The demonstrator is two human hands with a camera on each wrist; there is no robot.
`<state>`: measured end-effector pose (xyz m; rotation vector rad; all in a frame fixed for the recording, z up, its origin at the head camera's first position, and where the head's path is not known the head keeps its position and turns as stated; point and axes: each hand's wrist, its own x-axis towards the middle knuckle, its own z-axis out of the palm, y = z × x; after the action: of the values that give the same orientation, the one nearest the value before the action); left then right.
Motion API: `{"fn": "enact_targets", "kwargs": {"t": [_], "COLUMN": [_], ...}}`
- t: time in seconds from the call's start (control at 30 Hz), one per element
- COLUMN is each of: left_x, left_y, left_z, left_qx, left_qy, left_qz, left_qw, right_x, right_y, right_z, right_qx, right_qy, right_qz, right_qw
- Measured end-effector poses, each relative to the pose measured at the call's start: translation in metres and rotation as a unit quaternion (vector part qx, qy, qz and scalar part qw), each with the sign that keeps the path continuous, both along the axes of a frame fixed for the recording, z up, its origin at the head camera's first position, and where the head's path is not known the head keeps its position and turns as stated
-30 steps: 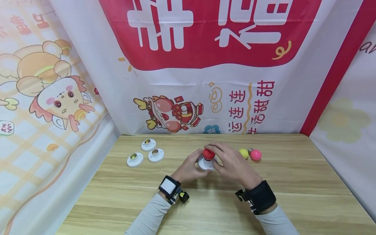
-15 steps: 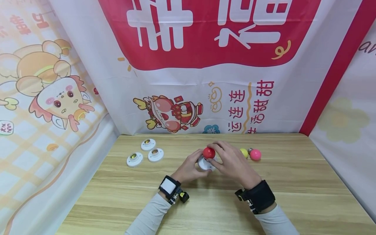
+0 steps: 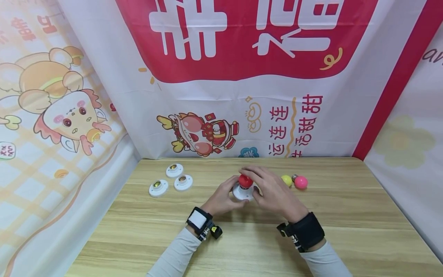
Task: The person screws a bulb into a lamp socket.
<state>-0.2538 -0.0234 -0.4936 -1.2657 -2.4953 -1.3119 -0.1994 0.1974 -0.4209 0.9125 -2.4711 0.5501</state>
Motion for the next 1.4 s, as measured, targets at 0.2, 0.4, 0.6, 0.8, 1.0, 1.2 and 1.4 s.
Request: {"fn": "enact_targets", "kwargs": {"t": [0.2,0.4,0.6,0.8,1.0,1.2,1.4], "left_x": [-0.0005,-0.0011,-0.0022,-0.003,-0.0031,-0.0033,-0.0042], "left_y": [0.0003,0.0002,0.0003,-0.0007,-0.0007,-0.0006,-0.0007], "left_z": [-0.0002,-0.0023,-0.0055,-0.0054,-0.0038,-0.0039,-0.0043], "left_qx": [-0.001,0.005,0.006,0.003,0.003,0.0,-0.003], "left_qy": [-0.001,-0.003,0.001,0.004,-0.007,-0.006,-0.003], "left_qz": [-0.005,-0.011,-0.011,-0.006,-0.001,-0.002,-0.003], "left_qw": [1.0,0.9999,0.9999,1.0,1.0,1.0,1.0], "right_x": [-0.0015,-0.0018,-0.0027,-0.0041,-0.0024,-0.0023,-0.0031], "right_y": [-0.0005,-0.0011,-0.0015,-0.0012,0.0002,0.0009,0.0007], "right_z": [-0.0004,-0.0013,-0.0033,-0.0051,-0.0039,-0.0035,-0.0019], "right_qx": [0.006,0.005,0.003,0.002,0.001,0.002,0.004], "right_qy": [0.009,0.009,0.021,0.011,-0.021,-0.019,-0.002], "right_qz": [0.003,-0.012,-0.022,-0.025,-0.022,-0.007,0.009], "right_qw": [1.0,1.0,1.0,1.0,1.0,1.0,1.0]}}
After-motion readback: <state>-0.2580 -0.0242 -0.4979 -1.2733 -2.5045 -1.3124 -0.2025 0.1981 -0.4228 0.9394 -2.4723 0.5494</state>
